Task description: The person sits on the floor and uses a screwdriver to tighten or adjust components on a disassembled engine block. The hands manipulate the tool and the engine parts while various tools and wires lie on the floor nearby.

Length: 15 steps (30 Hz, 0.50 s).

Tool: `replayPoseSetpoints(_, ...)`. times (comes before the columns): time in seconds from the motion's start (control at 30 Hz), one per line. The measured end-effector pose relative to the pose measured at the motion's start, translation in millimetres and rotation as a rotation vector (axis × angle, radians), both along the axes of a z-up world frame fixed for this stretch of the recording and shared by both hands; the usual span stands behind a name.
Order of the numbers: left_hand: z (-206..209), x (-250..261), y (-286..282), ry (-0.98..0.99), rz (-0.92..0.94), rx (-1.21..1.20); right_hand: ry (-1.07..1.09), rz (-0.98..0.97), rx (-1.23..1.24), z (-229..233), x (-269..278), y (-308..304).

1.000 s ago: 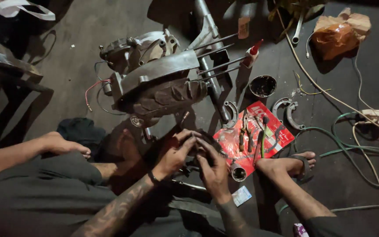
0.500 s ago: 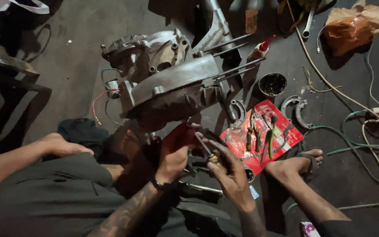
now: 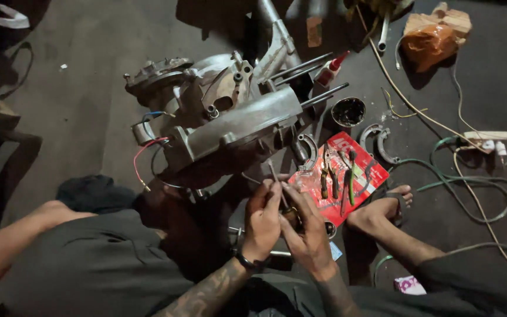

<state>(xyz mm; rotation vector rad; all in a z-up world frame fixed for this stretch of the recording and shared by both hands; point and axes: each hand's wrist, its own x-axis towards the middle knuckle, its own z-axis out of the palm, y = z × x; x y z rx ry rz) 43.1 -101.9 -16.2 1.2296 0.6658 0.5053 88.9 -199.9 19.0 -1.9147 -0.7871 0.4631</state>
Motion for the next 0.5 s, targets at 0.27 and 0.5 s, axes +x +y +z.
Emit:
replayPoseSetpoints(0.27,-3.0,0.2,-1.8,0.169,0.103,-0.041,0.03,-0.043,-0.035,-8.1,-9.0,5.2)
replayPoseSetpoints(0.5,-15.3,-12.1,-0.8,0.206,0.072,0.193,-0.021,-0.091,-0.035,4.9,-19.8,12.7)
